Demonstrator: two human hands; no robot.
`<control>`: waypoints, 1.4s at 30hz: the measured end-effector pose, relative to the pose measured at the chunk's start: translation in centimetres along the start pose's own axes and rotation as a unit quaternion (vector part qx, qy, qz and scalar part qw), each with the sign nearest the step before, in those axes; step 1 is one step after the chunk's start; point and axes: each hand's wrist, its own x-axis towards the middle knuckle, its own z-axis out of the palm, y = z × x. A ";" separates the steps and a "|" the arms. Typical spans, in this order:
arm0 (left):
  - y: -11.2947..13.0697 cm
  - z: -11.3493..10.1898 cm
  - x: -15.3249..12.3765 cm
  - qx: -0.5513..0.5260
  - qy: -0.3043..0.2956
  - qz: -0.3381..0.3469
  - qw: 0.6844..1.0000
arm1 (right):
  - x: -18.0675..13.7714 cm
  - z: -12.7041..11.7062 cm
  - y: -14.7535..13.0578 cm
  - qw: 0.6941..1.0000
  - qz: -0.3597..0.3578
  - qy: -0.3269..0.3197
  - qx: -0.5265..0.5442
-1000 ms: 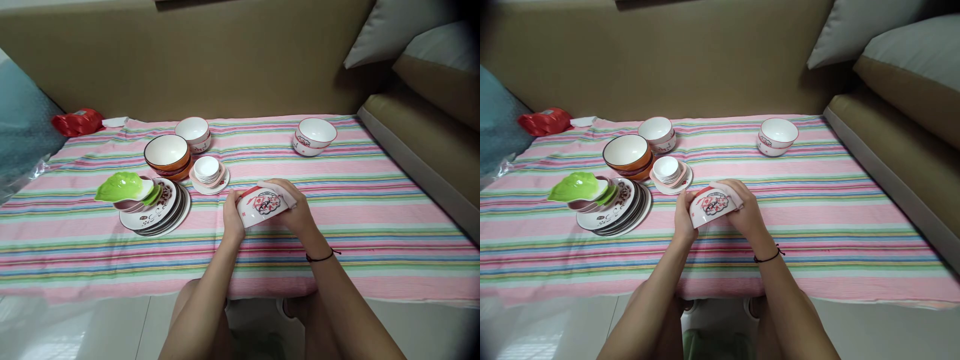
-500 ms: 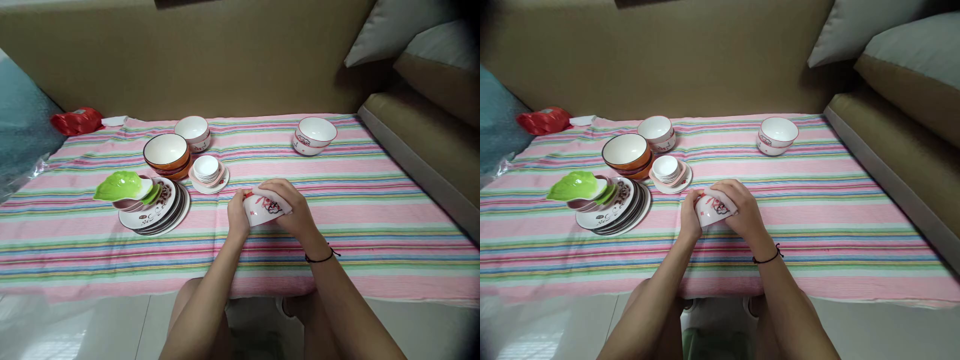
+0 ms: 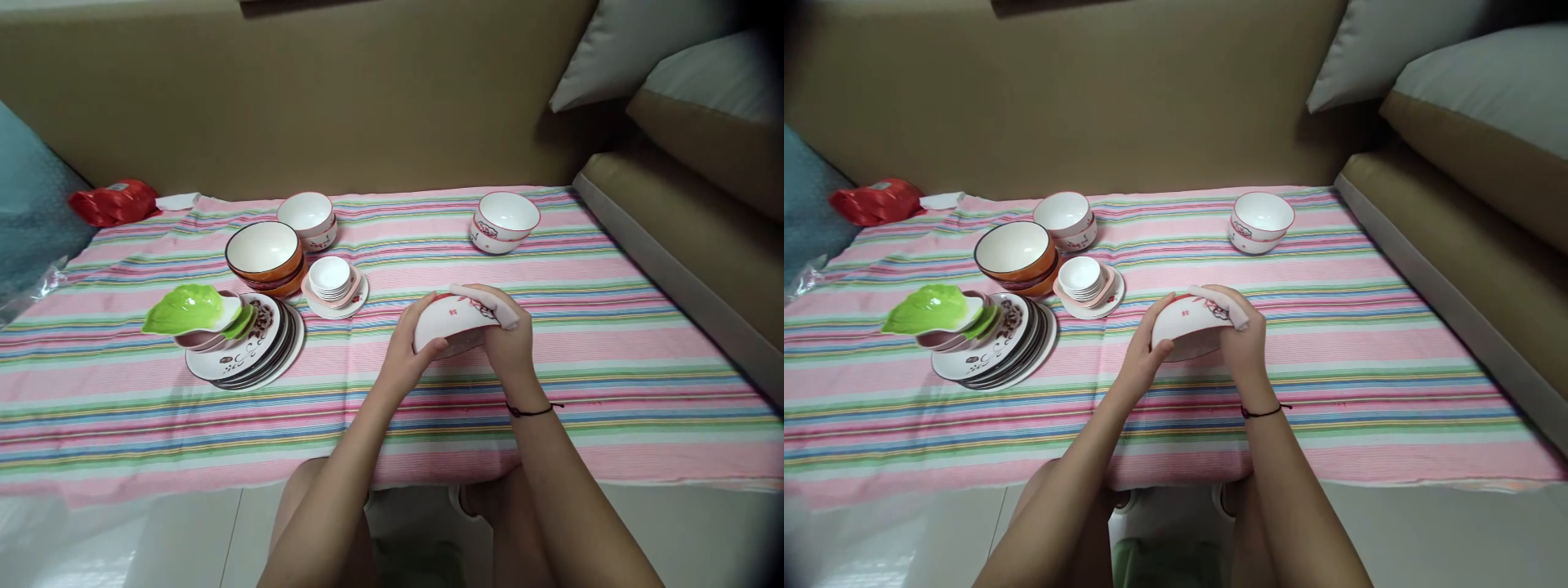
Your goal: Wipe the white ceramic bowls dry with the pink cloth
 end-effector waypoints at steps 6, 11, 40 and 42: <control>-0.5 -0.3 0.0 0.066 0.138 0.072 0.986 | 0.1 0.6 -1.0 0.995 -0.002 -0.099 0.000; -0.9 -1.7 -0.1 0.069 0.159 0.112 0.978 | 0.3 0.8 -1.5 0.979 -0.050 -0.198 0.004; -0.3 -2.5 -0.6 0.169 0.134 0.117 0.969 | -0.2 2.4 -0.9 0.980 0.124 -0.127 0.089; -0.3 -2.7 -0.7 0.182 0.130 0.126 0.966 | -0.2 2.6 -0.9 0.982 0.118 -0.121 0.088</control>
